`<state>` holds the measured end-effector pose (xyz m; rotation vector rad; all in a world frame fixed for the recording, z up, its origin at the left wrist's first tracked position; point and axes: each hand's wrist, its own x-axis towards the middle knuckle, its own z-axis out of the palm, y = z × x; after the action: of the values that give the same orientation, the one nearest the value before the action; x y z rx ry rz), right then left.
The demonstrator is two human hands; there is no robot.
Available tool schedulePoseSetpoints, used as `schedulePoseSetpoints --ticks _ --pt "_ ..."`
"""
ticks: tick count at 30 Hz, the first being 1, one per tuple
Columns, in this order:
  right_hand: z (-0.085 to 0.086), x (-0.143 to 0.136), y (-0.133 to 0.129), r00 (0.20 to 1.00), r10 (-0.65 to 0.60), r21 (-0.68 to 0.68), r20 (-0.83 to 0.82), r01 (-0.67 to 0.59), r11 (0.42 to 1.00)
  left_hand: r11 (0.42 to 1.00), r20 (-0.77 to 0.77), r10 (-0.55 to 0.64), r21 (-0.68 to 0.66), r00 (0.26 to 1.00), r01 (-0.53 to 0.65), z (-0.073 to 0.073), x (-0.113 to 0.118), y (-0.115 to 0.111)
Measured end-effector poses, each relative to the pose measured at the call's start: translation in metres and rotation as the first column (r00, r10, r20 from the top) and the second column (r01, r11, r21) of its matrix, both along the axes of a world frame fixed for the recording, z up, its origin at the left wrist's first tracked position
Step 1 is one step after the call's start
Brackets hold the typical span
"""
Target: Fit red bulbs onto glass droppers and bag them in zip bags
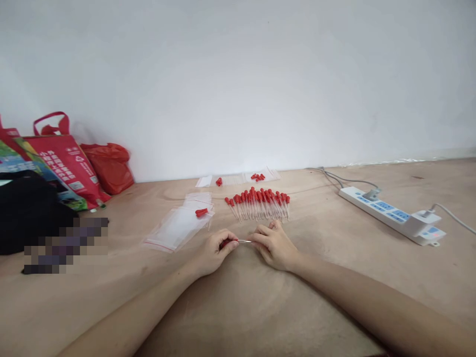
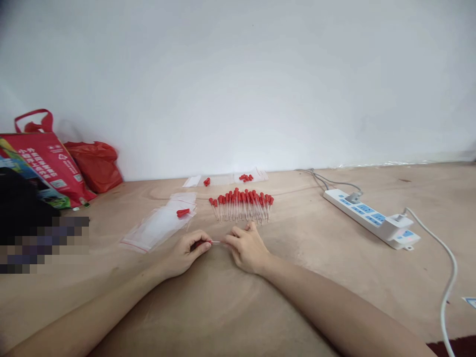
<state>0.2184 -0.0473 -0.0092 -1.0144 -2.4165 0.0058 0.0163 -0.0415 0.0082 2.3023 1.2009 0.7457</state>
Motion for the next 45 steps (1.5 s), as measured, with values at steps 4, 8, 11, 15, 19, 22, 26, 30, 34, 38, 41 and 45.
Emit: schedulePoseSetpoints --ticks 4,8,11,15,19,22,26,30,34,38,41,45 --pt "0.000 0.001 0.003 0.999 0.034 -0.050 -0.034 -0.036 0.998 1.000 -0.035 -0.004 -0.008 0.999 0.003 -0.001 -0.001 -0.002" --pt "-0.001 0.002 0.005 0.999 0.044 -0.021 -0.019 -0.044 0.999 0.998 -0.057 -0.033 0.058 0.998 0.036 -0.002 -0.001 -0.003" --pt "-0.002 0.001 0.004 0.999 0.039 -0.004 0.001 -0.039 0.999 0.987 -0.087 -0.068 0.141 0.994 0.080 -0.004 0.000 -0.004" --pt "-0.003 -0.003 0.000 0.999 0.029 -0.009 0.019 -0.028 1.000 0.962 -0.108 -0.094 0.246 0.990 0.119 -0.007 0.001 -0.004" --pt "-0.001 -0.009 -0.003 0.999 0.023 -0.040 0.040 -0.021 0.999 0.941 -0.116 -0.128 0.298 0.985 0.157 -0.009 0.001 -0.003" --pt "0.002 -0.012 -0.004 0.999 0.020 -0.082 0.047 -0.016 0.997 0.929 -0.125 -0.154 0.319 0.980 0.186 -0.010 0.003 -0.004" --pt "0.003 -0.014 -0.003 0.999 0.015 -0.133 0.051 -0.008 0.991 0.911 -0.150 -0.188 0.342 0.971 0.230 -0.008 0.004 -0.005" --pt "0.007 -0.013 0.000 0.997 0.049 -0.163 0.052 -0.040 0.986 0.903 -0.184 -0.202 0.345 0.962 0.256 -0.003 0.004 -0.003" --pt "0.017 -0.008 0.002 0.995 0.033 -0.102 0.090 -0.024 0.994 0.907 -0.192 -0.174 0.349 0.966 0.233 0.005 0.002 0.002" --pt "0.022 -0.003 0.002 0.992 -0.012 -0.113 0.126 0.026 0.993 0.914 -0.152 -0.112 0.373 0.982 0.162 0.009 -0.009 0.012" --pt "0.021 -0.004 0.011 0.990 -0.135 -0.214 0.040 0.140 0.967 0.878 -0.111 0.145 0.473 0.983 -0.076 0.007 -0.029 0.028" --pt "0.021 -0.016 0.042 0.892 -0.422 -0.351 -0.161 0.347 0.869 0.779 -0.117 0.464 0.525 0.878 -0.342 -0.002 -0.061 0.054"
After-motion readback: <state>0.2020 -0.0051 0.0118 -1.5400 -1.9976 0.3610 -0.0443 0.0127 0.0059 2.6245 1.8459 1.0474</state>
